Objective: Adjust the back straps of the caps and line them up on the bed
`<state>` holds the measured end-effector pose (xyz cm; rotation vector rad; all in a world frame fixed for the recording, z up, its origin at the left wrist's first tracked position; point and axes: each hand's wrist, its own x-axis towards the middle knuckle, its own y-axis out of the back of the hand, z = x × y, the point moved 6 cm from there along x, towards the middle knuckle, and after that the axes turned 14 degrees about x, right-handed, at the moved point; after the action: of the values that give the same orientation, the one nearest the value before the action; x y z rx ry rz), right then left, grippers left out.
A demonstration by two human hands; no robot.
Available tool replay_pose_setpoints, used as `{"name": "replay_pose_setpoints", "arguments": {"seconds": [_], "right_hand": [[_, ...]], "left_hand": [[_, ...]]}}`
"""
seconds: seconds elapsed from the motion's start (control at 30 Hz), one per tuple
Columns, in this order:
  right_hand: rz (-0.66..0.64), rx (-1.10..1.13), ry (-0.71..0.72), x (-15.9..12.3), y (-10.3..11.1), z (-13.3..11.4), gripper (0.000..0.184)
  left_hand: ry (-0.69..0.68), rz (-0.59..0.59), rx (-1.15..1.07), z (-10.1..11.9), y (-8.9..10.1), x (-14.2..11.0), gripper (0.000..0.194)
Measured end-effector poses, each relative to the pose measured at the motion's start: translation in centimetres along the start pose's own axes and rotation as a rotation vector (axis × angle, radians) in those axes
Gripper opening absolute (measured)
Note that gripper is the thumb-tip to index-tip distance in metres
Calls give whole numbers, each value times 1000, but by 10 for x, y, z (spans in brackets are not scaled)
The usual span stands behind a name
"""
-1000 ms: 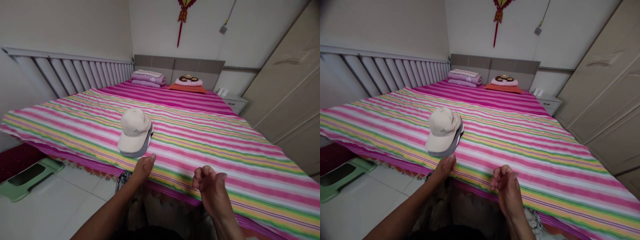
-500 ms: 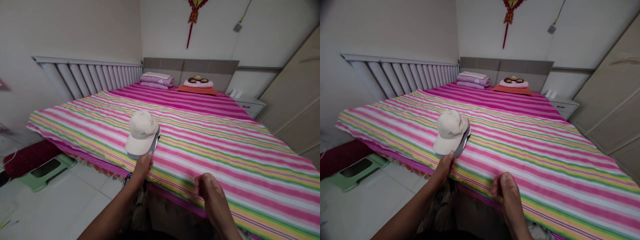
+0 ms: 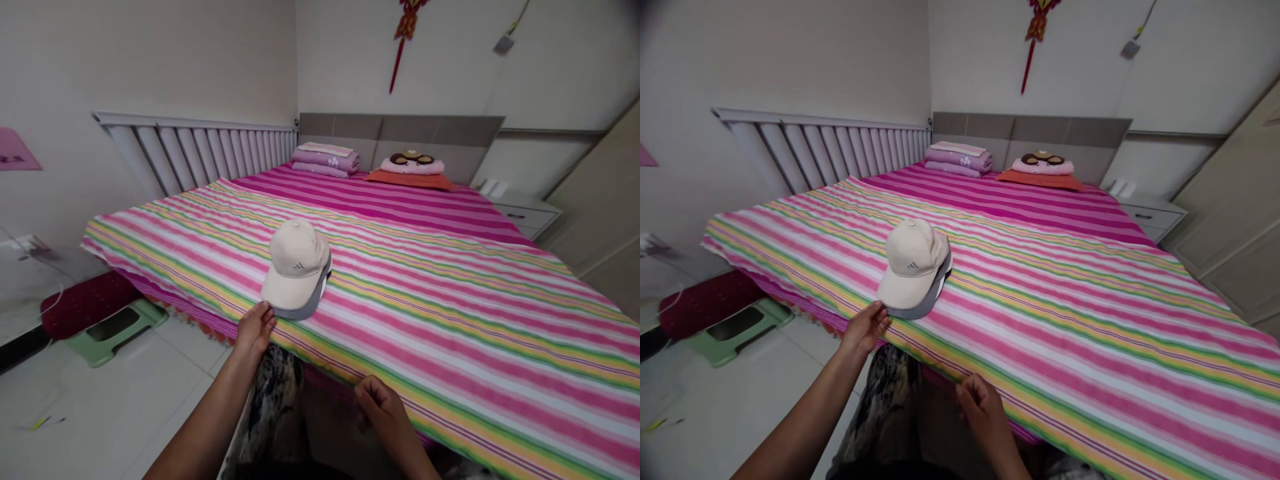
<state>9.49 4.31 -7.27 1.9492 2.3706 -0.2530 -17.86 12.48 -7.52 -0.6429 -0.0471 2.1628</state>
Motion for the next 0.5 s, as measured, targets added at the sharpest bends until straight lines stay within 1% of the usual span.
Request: {"name": "replay_pose_setpoints", "arguments": {"seconds": [0.1, 0.2, 0.33, 0.5], "right_hand": [[-31, -19, -12, -1, -4, 8, 34], [-44, -26, -20, 0, -3, 16, 34], [-36, -17, -38, 1, 0, 23, 35], [-43, 2, -91, 3, 0, 25, 35]], "left_hand": [[41, -21, 48, 0, 1, 8, 8], [60, -32, 91, 1, -1, 13, 12], [70, -23, 127, 4, -2, 17, 16], [73, 12, 158, 8, 1, 22, 18]]}}
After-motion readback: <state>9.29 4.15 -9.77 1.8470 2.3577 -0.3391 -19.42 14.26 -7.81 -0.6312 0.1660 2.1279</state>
